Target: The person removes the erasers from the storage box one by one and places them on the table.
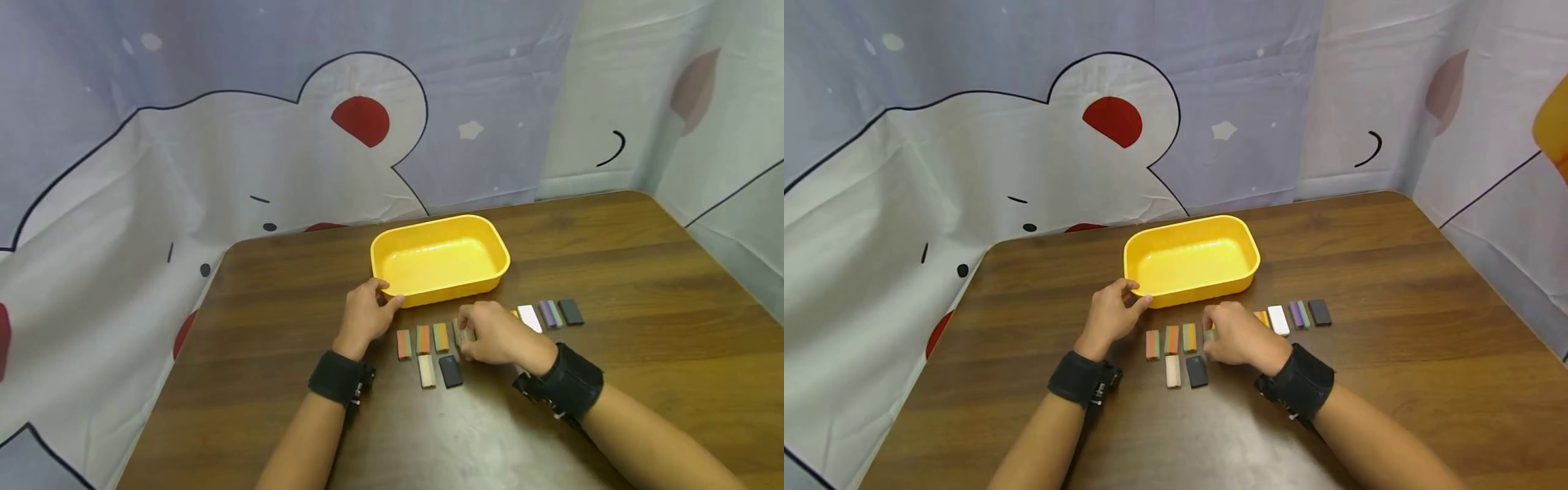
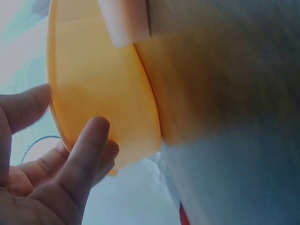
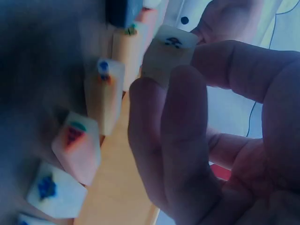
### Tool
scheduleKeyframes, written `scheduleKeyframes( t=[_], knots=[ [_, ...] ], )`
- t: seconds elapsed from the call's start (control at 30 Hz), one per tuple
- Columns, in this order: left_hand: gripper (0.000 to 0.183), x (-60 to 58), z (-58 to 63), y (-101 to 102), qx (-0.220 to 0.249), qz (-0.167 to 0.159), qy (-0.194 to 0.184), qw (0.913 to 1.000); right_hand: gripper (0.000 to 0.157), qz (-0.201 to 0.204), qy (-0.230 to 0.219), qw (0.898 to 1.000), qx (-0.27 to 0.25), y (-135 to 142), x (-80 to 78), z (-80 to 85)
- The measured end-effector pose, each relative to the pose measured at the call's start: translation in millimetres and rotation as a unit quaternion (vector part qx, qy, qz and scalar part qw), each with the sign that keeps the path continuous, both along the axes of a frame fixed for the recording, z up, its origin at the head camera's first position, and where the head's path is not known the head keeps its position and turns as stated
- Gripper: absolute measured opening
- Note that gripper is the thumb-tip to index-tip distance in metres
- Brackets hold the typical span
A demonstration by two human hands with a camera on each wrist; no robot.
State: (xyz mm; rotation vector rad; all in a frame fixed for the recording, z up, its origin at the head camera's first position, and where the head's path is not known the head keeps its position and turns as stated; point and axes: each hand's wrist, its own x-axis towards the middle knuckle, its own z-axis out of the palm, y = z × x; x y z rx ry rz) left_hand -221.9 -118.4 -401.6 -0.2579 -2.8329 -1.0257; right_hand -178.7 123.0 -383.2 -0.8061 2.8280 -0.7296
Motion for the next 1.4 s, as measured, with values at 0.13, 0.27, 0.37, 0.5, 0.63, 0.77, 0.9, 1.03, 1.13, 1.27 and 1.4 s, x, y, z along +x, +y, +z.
scheduleKeyframes(
  t=[0.13, 0.27, 0.37, 0.5, 0.63, 0.77, 0.9, 1.03, 1.13, 1.27, 1.4],
  knots=[
    [0.042, -1.2, 1.3, -2.6, 0.003, -0.01, -0.012, 0.9999, 0.022, -0.012, 0.01, 1.0, -0.001, -2.0, 8.5, -7.0],
    [0.042, 0.2, 2.5, -4.2, 0.002, -0.014, -0.028, 0.9995, 0.023, -0.016, 0.012, 1.0, -0.005, -2.8, 11.2, -12.3],
    [0.043, 2.5, 2.5, -5.3, 0.002, -0.015, -0.039, 0.9991, 0.024, -0.022, 0.002, 1.0, -0.005, -4.1, 13.7, -14.7],
    [0.045, 4.3, 2.4, -5.6, 0.006, -0.013, -0.042, 0.999, 0.028, -0.03, 0.001, 1.0, 0.008, -6.5, 16.6, -15.7],
    [0.046, 4.6, 3.2, -5.6, 0.009, -0.009, -0.035, 0.9993, 0.03, -0.028, -0.007, 0.999, 0.021, -8.1, 17.7, -15.9],
    [0.047, 4.8, 4.0, -5.3, 0.01, -0.008, -0.032, 0.9994, 0.03, -0.021, -0.015, 0.999, 0.029, -8.8, 18.1, -16.4],
    [0.047, 5.1, 5.2, -4.5, 0.007, -0.01, -0.031, 0.9995, 0.027, -0.025, -0.017, 0.999, 0.036, -8.9, 19.0, -17.0],
    [0.046, 5.7, 6.1, -3.7, 0.007, -0.009, -0.034, 0.9994, 0.026, -0.027, -0.016, 0.999, 0.038, -8.5, 19.9, -18.2],
    [0.047, 5.7, 5.9, -3.0, 0.007, -0.01, -0.037, 0.9992, 0.026, -0.025, -0.013, 0.999, 0.031, -7.9, 20.3, -18.3],
    [0.049, 4.6, 5.1, -2.4, 0.001, -0.01, -0.04, 0.9991, 0.026, -0.018, -0.009, 1.0, 0.022, -6.6, 20.2, -18.2],
    [0.05, 2.1, 5.8, -2.5, -0.001, -0.013, -0.035, 0.9993, 0.026, -0.01, -0.004, 1.0, 0.02, -5.7, 15.9, -19.8]
  ],
)
